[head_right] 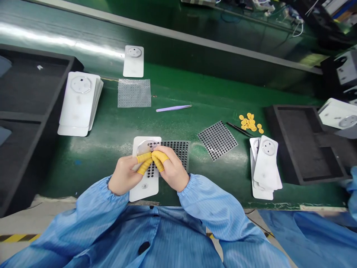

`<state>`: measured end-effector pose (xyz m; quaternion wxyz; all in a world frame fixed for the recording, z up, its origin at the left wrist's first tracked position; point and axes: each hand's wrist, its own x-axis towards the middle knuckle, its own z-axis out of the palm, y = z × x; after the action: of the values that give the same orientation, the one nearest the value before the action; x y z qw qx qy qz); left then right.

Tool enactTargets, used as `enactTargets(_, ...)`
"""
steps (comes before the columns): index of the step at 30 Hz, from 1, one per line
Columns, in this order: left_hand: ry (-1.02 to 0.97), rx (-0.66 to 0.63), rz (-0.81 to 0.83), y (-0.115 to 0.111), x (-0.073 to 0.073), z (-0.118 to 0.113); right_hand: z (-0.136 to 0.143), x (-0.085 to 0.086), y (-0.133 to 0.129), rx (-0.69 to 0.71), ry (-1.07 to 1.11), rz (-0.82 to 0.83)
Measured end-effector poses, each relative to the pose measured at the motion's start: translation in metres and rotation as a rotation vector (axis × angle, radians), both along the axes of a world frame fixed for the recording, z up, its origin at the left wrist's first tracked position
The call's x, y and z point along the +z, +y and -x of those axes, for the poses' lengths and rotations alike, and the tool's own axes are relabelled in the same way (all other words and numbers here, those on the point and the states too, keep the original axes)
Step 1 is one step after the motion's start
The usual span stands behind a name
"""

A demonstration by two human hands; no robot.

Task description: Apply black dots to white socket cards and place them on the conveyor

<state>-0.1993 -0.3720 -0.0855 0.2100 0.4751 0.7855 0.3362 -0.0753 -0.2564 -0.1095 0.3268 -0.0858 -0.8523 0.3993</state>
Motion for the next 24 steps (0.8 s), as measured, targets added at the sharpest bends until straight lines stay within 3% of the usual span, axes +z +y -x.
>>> enactTargets(3, 0.018, -0.019, -0.032, 0.000, -0.001, -0.001, 0.000, 0.001, -0.002, -0.013, -0.009, -0.005)
enactTargets(10, -0.199, 0.007, -0.041, 0.002, -0.007, 0.007, 0.007, -0.002, 0.005, -0.126, -0.089, 0.260)
enactTargets(14, -0.475, 0.144, -0.108, -0.015, 0.003, 0.025, 0.004, -0.001, 0.008, -0.161, -0.072, 0.111)
enactTargets(18, -0.672, 0.366, -0.329, -0.034, 0.028, 0.021, 0.004, 0.017, 0.007, -0.161, 0.012, -0.086)
enactTargets(21, -0.719, 0.400, -0.394, -0.036, 0.045, 0.003, 0.009, 0.034, 0.001, -0.145, 0.095, -0.192)
enactTargets(24, -0.679, 0.334, -0.436, -0.032, 0.052, -0.016, 0.013, 0.046, -0.004, -0.083, 0.121, -0.264)
